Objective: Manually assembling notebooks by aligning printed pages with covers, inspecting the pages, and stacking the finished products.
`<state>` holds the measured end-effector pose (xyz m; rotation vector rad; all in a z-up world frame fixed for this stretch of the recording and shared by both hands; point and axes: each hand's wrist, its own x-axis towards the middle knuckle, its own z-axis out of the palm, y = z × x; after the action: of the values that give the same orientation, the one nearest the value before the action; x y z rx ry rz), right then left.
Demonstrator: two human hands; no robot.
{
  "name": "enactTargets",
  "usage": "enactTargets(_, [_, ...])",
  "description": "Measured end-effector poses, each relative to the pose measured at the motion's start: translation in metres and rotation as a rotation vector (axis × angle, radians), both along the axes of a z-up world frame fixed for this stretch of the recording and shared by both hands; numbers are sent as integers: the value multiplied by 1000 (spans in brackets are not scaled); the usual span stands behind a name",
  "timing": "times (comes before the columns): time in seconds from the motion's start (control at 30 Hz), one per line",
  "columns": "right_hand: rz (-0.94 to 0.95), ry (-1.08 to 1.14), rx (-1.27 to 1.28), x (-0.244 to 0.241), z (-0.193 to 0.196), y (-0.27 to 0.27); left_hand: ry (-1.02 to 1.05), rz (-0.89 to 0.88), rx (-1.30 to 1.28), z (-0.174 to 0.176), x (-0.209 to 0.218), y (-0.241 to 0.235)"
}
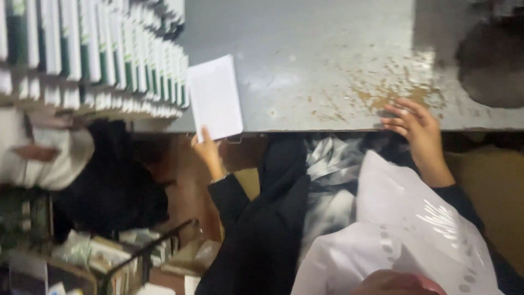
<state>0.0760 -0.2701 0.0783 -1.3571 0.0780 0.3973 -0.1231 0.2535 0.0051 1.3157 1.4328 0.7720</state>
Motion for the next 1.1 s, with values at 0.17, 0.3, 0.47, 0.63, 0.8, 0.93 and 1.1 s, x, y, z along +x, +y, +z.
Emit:
enactTargets(0.17, [-14, -25, 121, 4, -10, -16, 706, -234, 302, 63, -9, -41])
enactTargets(0.3, [-38, -44, 154, 7, 14, -25, 764, -324, 341, 70, 20, -37])
enactTargets(0.47, [-43, -63, 89, 4, 10, -42, 952, -325, 324, 71, 5, -30])
enactTargets(0.63, [-26, -18, -11, -1, 27, -42, 855, -324, 301, 98, 22, -66])
enactTargets(0.8, [-20, -140, -168, 13, 52, -30, 496, -435, 729, 74, 48, -94])
enactTargets(0.93, [36, -294, -176, 16, 77, -15, 222, -646, 693, 98, 81, -144])
enactTargets(1.1, [115, -337, -155, 13, 59, -7, 102, -788, 764, 91, 98, -158])
